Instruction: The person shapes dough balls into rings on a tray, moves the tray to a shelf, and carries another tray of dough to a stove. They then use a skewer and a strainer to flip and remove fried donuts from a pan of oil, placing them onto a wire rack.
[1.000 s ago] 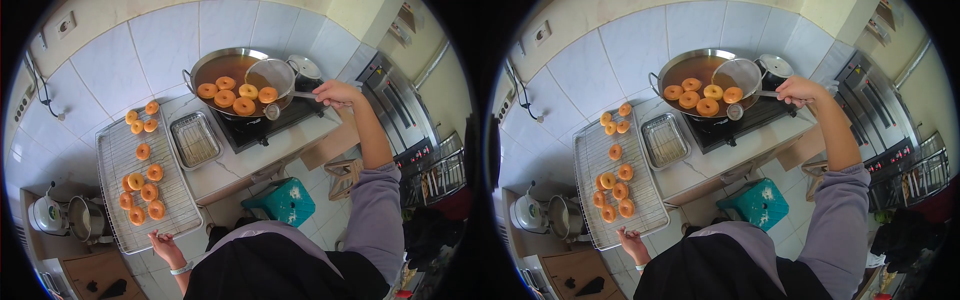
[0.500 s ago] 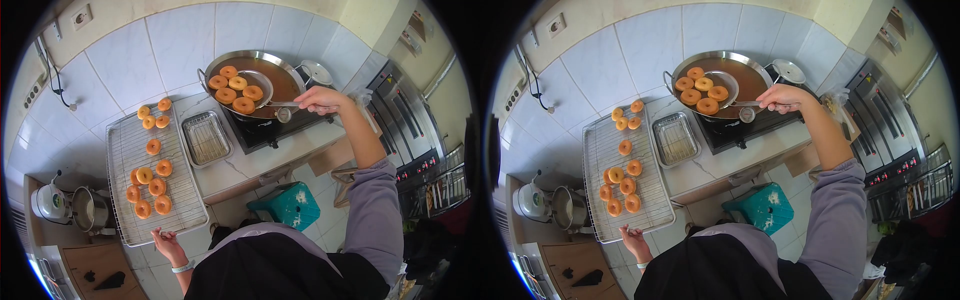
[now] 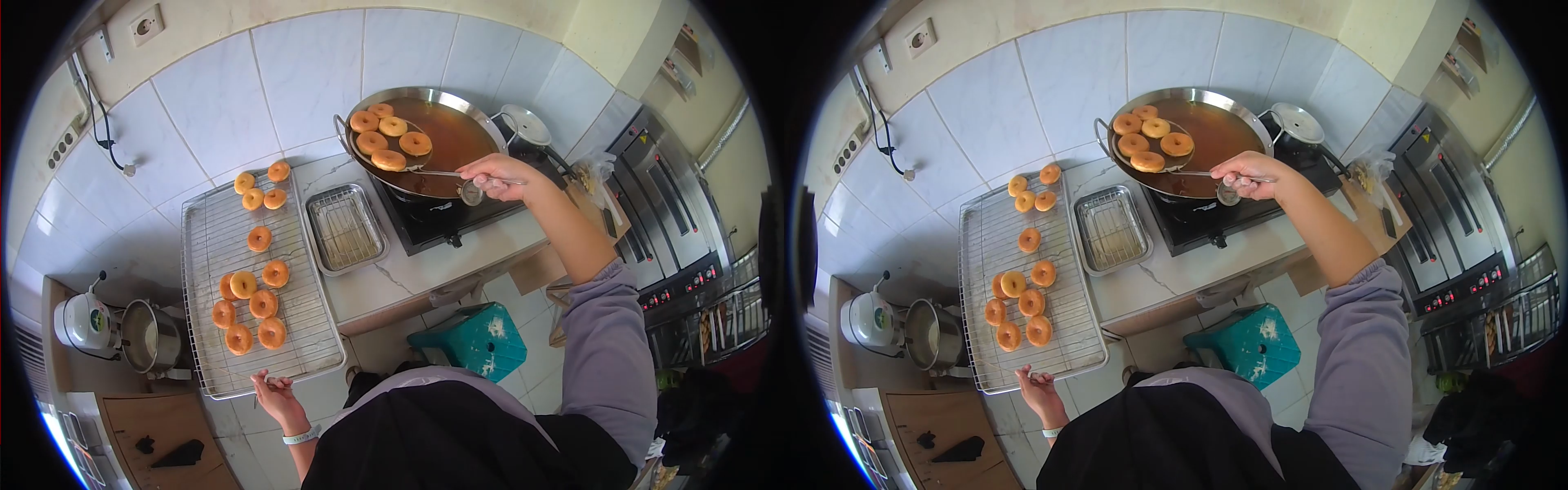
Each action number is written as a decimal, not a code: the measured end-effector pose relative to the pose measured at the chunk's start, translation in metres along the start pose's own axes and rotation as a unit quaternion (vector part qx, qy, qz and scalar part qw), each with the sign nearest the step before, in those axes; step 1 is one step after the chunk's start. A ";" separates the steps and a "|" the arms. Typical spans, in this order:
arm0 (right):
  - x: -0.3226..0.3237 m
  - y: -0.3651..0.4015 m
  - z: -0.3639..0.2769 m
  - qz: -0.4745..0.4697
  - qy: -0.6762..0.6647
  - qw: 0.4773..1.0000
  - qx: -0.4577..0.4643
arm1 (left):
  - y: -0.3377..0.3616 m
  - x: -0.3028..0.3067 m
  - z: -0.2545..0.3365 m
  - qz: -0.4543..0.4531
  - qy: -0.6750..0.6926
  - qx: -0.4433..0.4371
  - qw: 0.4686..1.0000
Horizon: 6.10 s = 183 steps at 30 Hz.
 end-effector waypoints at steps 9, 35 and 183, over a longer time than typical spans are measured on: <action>-0.007 -0.030 -0.017 0.033 -0.065 0.997 -0.021 | 0.002 -0.004 0.000 -0.001 -0.002 0.003 1.000; 0.011 0.004 -0.030 0.045 -0.018 0.995 0.084 | 0.000 -0.002 -0.002 0.005 -0.005 0.000 1.000; -0.072 -0.050 0.220 -0.041 0.026 0.998 0.046 | 0.016 -0.008 0.000 -0.006 -0.060 -0.004 0.998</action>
Point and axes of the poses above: each hand's wrist, its own y-axis away from the middle knuckle, its own x-axis out of the back of the hand, z = x × y, the point moved 3 cm from there along -y, towards the middle knuckle, and after that the axes turned 15 degrees about -y, right-handed, at the moved point
